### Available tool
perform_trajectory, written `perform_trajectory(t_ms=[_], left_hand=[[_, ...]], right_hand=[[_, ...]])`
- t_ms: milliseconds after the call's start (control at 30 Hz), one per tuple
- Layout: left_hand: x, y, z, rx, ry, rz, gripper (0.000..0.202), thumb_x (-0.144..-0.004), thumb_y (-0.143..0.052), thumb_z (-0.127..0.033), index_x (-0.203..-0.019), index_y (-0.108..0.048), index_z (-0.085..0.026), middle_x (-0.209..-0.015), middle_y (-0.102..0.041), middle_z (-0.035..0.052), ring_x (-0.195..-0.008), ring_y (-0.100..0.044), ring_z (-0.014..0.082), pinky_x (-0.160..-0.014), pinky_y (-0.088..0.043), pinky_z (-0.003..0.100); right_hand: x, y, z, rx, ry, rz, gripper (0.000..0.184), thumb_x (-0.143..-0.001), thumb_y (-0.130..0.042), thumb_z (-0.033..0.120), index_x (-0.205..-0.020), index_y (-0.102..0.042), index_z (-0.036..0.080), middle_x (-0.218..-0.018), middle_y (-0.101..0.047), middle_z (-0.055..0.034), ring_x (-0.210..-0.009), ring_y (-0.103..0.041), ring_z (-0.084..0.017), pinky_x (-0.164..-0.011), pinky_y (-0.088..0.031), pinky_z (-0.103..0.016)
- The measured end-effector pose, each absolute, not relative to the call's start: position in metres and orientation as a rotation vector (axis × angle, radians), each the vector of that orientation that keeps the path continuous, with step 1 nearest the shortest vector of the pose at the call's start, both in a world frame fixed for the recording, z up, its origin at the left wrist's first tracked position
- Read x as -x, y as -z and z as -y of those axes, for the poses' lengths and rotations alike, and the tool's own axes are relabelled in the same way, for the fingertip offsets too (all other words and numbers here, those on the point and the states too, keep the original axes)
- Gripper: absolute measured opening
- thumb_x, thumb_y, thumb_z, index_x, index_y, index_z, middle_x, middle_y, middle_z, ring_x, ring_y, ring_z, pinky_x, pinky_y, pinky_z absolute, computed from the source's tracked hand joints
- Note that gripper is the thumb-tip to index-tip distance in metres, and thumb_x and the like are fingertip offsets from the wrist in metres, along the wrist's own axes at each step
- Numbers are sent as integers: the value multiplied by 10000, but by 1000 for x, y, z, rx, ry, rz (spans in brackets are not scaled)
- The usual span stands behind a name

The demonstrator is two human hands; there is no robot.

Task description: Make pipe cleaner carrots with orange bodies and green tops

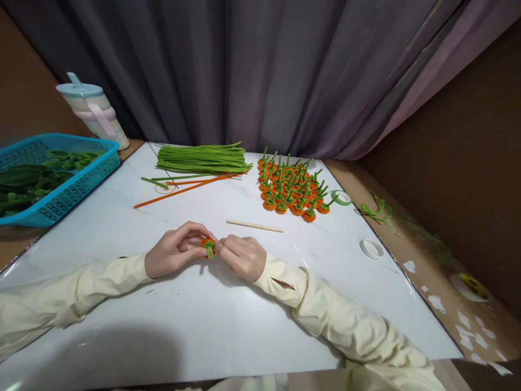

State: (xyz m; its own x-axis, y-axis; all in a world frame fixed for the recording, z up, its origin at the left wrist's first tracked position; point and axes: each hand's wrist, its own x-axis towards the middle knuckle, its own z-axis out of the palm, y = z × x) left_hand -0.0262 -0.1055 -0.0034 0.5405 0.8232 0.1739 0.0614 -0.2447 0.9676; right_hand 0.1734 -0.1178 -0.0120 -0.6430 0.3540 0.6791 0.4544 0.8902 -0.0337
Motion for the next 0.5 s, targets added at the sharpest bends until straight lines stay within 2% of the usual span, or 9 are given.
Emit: perform_trajectory(t_ms=[67, 167, 267, 500], left_hand=[[26, 5, 102, -1565, -892, -718, 267, -723, -659, -232, -918, -492, -156, -902, -622, 51, -826, -623, 158, -729, -525, 272], [28, 6, 94, -1454, -799, -722, 252, -689, -696, -247, -848, -537, -132, -848, -661, 60, -788, -638, 161, -733, -523, 293], [32, 6, 86, -1413, -699, -712, 234, -673, -710, -272, -797, -596, -111, -910, -690, 95, -821, -646, 181, -786, -516, 337], [34, 6, 83, -1449, -656, -585, 199, -697, -689, -249, -851, -679, -122, -1048, -668, 105, -1013, -602, 220, -914, -460, 353]], right_hand=[[-175, 12, 115, 582, 80, 2298, 267, -863, -292, 57, -1004, -505, 133, -743, -623, -78, -652, -559, -146, -488, -398, -241], [-174, 11, 114, 599, -212, 2178, 196, -889, -379, 146, -1041, -503, 151, -788, -633, -74, -700, -577, -141, -576, -465, -243], [-172, 8, 114, 587, -442, 2084, 180, -886, -447, 219, -1037, -515, 150, -835, -629, -87, -693, -568, -137, -608, -492, -259], [-170, 10, 114, 588, -551, 2073, 160, -877, -480, 253, -977, -541, 143, -804, -611, -87, -703, -555, -144, -623, -493, -277]])
